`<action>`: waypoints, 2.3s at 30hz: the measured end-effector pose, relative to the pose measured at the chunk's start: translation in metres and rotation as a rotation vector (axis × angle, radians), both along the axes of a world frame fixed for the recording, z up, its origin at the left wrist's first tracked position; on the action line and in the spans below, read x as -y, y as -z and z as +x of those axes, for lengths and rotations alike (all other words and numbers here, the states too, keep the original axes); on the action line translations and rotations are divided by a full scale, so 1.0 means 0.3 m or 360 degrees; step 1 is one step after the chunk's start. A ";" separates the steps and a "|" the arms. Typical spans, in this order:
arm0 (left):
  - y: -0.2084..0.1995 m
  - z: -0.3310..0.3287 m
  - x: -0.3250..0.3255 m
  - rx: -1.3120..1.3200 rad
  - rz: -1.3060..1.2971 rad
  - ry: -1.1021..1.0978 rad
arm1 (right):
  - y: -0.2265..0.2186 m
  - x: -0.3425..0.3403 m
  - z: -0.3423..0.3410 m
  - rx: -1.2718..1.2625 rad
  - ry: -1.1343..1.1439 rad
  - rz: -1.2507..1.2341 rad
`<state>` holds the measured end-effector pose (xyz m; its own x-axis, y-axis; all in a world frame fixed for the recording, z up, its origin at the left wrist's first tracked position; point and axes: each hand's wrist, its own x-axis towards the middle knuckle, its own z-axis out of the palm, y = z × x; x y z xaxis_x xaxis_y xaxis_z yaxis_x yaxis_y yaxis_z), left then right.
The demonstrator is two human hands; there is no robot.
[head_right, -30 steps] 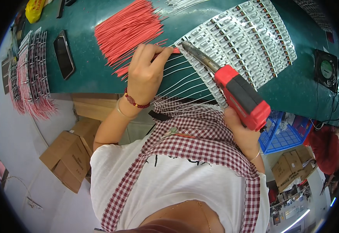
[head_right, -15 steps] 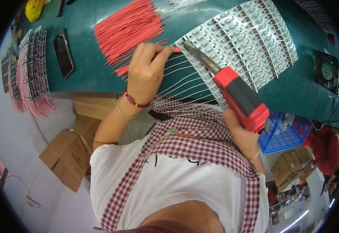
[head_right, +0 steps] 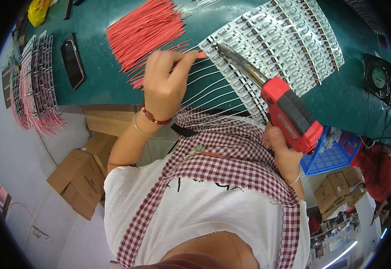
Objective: The person uses a soldering iron to attach red and white wires to a grid of electronic components on a workbench. They repeatedly pick up individual wires, position them against the component grid, and apply the soldering iron to secure the connections.
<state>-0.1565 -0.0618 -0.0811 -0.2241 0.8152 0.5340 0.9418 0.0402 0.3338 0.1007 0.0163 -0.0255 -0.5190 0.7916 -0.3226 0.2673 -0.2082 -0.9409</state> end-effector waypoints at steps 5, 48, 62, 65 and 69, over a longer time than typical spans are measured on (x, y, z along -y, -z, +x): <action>0.016 0.019 0.013 0.0121 -0.0060 0.0052 | 0.002 0.005 0.006 0.0141 -0.0061 -0.0035; 0.029 0.055 0.017 0.0114 -0.0094 0.0111 | 0.083 0.011 0.125 0.0361 -0.0317 0.0235; 0.024 0.061 0.007 0.0100 -0.0085 0.0077 | 0.059 0.013 0.105 0.0108 -0.0150 0.0102; 0.015 0.055 0.011 0.0149 -0.0042 0.0070 | 0.055 0.011 0.098 0.0074 -0.0135 0.0054; 0.007 0.036 0.023 0.0184 -0.0009 -0.0098 | 0.037 0.002 0.078 0.0049 -0.0137 -0.0029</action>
<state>-0.1457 -0.0685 -0.0831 -0.3338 0.8009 0.4971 0.8926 0.0991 0.4398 0.1241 0.0158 -0.0365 -0.5743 0.7384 -0.3535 0.3137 -0.2003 -0.9282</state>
